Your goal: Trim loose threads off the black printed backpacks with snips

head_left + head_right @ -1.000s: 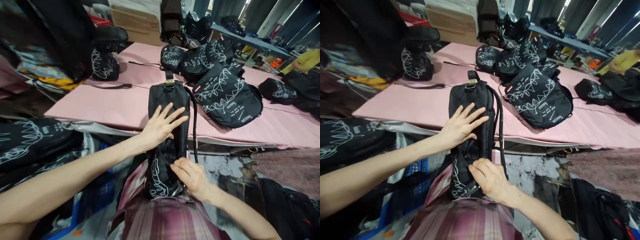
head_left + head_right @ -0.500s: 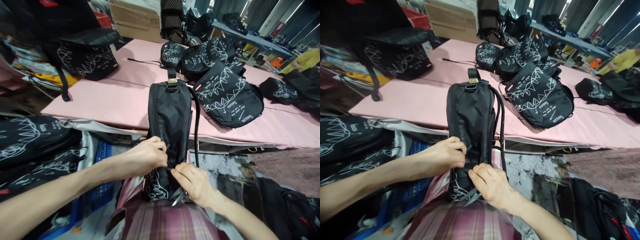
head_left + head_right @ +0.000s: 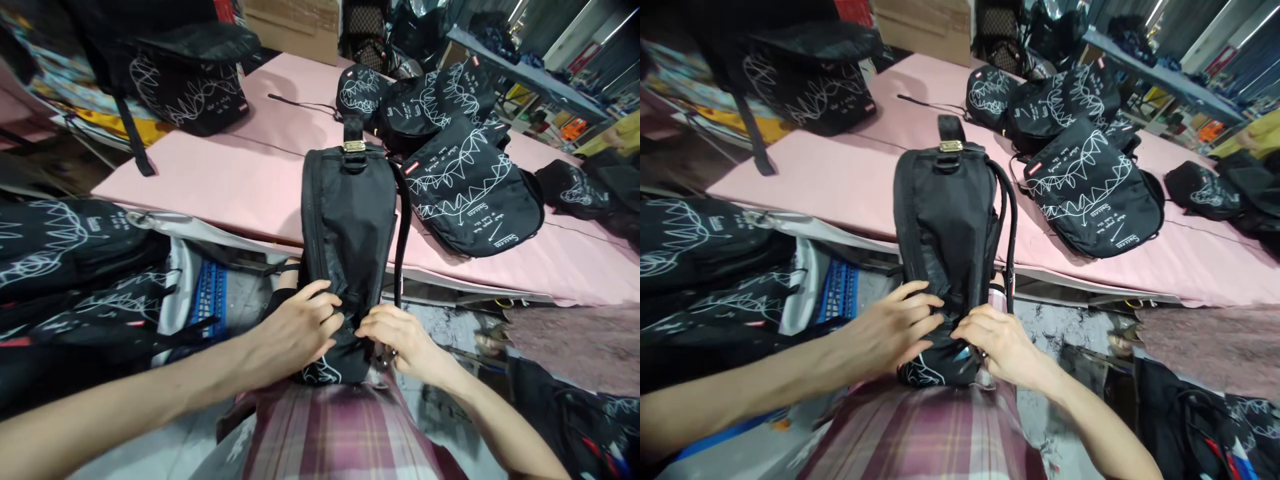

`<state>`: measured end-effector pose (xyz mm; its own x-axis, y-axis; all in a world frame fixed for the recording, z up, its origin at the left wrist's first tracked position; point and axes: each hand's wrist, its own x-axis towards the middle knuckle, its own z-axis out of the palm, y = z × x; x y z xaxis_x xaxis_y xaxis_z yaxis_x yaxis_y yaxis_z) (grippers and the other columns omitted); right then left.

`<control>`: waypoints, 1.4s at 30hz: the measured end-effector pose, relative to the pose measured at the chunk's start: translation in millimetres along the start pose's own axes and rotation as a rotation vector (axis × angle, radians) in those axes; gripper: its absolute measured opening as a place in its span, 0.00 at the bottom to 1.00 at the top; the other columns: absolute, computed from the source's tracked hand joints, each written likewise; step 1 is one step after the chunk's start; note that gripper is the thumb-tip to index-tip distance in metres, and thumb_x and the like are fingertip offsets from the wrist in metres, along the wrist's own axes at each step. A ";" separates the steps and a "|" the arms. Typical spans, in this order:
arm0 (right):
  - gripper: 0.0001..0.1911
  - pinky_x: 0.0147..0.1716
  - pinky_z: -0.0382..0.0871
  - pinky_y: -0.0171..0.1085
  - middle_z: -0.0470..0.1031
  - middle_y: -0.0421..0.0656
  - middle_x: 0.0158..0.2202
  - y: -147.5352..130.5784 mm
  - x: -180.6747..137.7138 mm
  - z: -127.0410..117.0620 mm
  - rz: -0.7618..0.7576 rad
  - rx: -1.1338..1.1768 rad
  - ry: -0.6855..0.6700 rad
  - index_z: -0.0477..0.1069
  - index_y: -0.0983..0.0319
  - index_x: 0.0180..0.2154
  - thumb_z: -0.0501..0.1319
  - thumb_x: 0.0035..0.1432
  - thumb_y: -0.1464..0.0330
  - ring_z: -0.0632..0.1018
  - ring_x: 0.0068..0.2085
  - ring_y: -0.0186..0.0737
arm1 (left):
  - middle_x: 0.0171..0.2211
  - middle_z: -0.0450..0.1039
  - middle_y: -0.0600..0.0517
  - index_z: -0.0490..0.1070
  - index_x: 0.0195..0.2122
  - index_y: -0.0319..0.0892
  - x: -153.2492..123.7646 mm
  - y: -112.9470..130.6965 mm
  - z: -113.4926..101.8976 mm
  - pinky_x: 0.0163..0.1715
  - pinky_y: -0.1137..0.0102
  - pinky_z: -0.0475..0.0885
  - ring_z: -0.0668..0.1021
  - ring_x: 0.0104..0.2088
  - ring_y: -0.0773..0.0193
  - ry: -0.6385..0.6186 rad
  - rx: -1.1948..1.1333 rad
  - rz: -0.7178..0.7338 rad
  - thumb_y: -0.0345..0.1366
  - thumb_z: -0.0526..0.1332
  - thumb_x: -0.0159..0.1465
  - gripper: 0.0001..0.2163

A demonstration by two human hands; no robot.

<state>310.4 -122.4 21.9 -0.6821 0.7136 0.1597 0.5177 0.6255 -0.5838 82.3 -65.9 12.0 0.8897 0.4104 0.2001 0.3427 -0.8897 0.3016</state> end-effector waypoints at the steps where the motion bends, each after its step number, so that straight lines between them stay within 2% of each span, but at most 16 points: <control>1: 0.20 0.48 0.68 0.41 0.74 0.46 0.43 1.5 0.6 -2.5 -0.007 0.008 0.000 0.67 0.63 0.46 0.47 0.54 0.81 0.72 0.47 0.38 | 0.32 0.75 0.52 0.72 0.34 0.41 -1.7 1.8 5.7 0.58 0.59 0.53 0.73 0.44 0.61 0.038 0.019 -0.007 0.33 0.59 0.59 0.04; 3: 0.19 0.48 0.68 0.41 0.74 0.46 0.45 2.8 0.9 -9.5 -0.037 -0.038 0.044 0.67 0.63 0.47 0.47 0.57 0.79 0.72 0.48 0.38 | 0.34 0.75 0.52 0.72 0.34 0.41 -4.1 4.2 13.9 0.60 0.59 0.51 0.72 0.46 0.62 0.077 -0.004 -0.014 0.32 0.58 0.60 0.04; 5: 0.15 0.43 0.69 0.38 0.75 0.46 0.42 2.1 1.3 -19.0 -0.018 -0.184 0.144 0.67 0.63 0.46 0.48 0.61 0.76 0.74 0.45 0.38 | 0.34 0.75 0.52 0.71 0.34 0.41 -5.1 5.3 17.8 0.61 0.59 0.50 0.72 0.47 0.63 0.090 -0.042 -0.018 0.32 0.58 0.59 0.04; 7: 0.11 0.33 0.68 0.34 0.75 0.44 0.33 0.3 2.9 -28.8 0.087 -0.399 0.200 0.68 0.63 0.42 0.49 0.62 0.74 0.75 0.35 0.37 | 0.35 0.75 0.52 0.71 0.33 0.41 -5.3 6.2 19.4 0.61 0.58 0.51 0.71 0.50 0.61 0.102 -0.041 -0.038 0.31 0.57 0.60 0.04; 9: 0.08 0.26 0.63 0.34 0.73 0.42 0.28 -1.6 5.5 -36.5 0.240 -0.617 0.172 0.68 0.63 0.41 0.52 0.62 0.69 0.73 0.28 0.37 | 0.39 0.75 0.51 0.71 0.34 0.41 -6.0 7.9 20.9 0.61 0.56 0.51 0.67 0.55 0.59 0.116 -0.017 -0.067 0.30 0.57 0.60 0.04; 12: 0.15 0.26 0.62 0.36 0.72 0.45 0.33 -3.6 8.6 -41.8 0.363 -0.761 0.132 0.67 0.65 0.44 0.57 0.59 0.62 0.73 0.31 0.41 | 0.41 0.74 0.50 0.71 0.35 0.41 -8.0 12.3 24.9 0.61 0.50 0.47 0.64 0.58 0.55 0.145 0.017 -0.137 0.28 0.57 0.60 0.05; 14: 0.13 0.30 0.62 0.37 0.72 0.47 0.36 -4.4 9.6 -41.5 0.321 -0.716 0.137 0.66 0.65 0.44 0.57 0.60 0.63 0.73 0.35 0.42 | 0.39 0.74 0.51 0.71 0.36 0.42 -8.8 16.0 27.4 0.61 0.48 0.46 0.64 0.58 0.55 0.167 0.026 -0.183 0.27 0.56 0.60 0.06; 17: 0.06 0.32 0.60 0.37 0.73 0.44 0.38 -4.2 11.1 -36.9 0.162 -0.694 0.157 0.68 0.63 0.40 0.56 0.62 0.69 0.71 0.36 0.39 | 0.38 0.74 0.50 0.70 0.36 0.42 -7.4 20.8 29.1 0.61 0.50 0.47 0.65 0.57 0.54 0.186 0.046 -0.201 0.25 0.55 0.60 0.08; 22: 0.09 0.32 0.57 0.38 0.74 0.43 0.37 -0.7 19.1 -27.3 -0.061 -0.765 0.145 0.72 0.62 0.38 0.53 0.64 0.73 0.68 0.35 0.38 | 0.38 0.73 0.48 0.70 0.36 0.39 -2.6 24.5 29.7 0.59 0.51 0.51 0.65 0.56 0.53 0.188 0.116 -0.162 0.24 0.55 0.59 0.08; 27: 0.12 0.32 0.56 0.38 0.73 0.44 0.36 3.8 26.0 -25.5 -0.109 -0.767 0.054 0.73 0.64 0.35 0.51 0.65 0.74 0.68 0.36 0.38 | 0.38 0.72 0.47 0.71 0.34 0.38 0.3 27.3 31.9 0.59 0.51 0.52 0.65 0.55 0.52 0.193 0.169 -0.128 0.24 0.55 0.58 0.07; 35: 0.14 0.29 0.55 0.38 0.71 0.43 0.30 7.3 25.6 -21.7 -0.148 -0.768 0.028 0.73 0.65 0.31 0.50 0.64 0.76 0.65 0.32 0.38 | 0.37 0.72 0.48 0.71 0.34 0.38 3.5 27.5 34.7 0.58 0.52 0.54 0.67 0.54 0.54 0.192 0.146 -0.095 0.23 0.54 0.58 0.08; 37: 0.12 0.30 0.56 0.38 0.71 0.44 0.31 11.0 17.8 -21.4 -0.128 -0.738 0.085 0.73 0.65 0.34 0.51 0.64 0.75 0.66 0.33 0.38 | 0.40 0.71 0.47 0.71 0.39 0.38 -0.2 29.8 38.9 0.58 0.51 0.54 0.64 0.56 0.52 0.242 0.141 -0.092 0.23 0.55 0.58 0.10; 40: 0.08 0.32 0.57 0.38 0.73 0.45 0.35 18.0 -0.9 -22.5 -0.013 -0.653 0.297 0.72 0.64 0.39 0.54 0.63 0.72 0.67 0.36 0.38 | 0.46 0.68 0.45 0.68 0.50 0.40 -8.6 36.1 47.1 0.55 0.50 0.58 0.61 0.58 0.47 0.375 0.155 -0.162 0.23 0.56 0.58 0.18; 42: 0.06 0.33 0.58 0.38 0.73 0.45 0.35 21.3 -14.4 -22.8 0.068 -0.604 0.404 0.72 0.63 0.39 0.57 0.62 0.71 0.68 0.36 0.38 | 0.45 0.67 0.45 0.67 0.51 0.43 -12.7 40.1 51.2 0.51 0.54 0.62 0.64 0.54 0.49 0.418 0.163 -0.233 0.23 0.55 0.59 0.19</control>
<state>343.0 -112.1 25.3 -0.4550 0.7449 0.4879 0.8264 0.5573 -0.0802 100.1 -117.0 -26.2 0.5987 0.6168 0.5110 0.5899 -0.7711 0.2395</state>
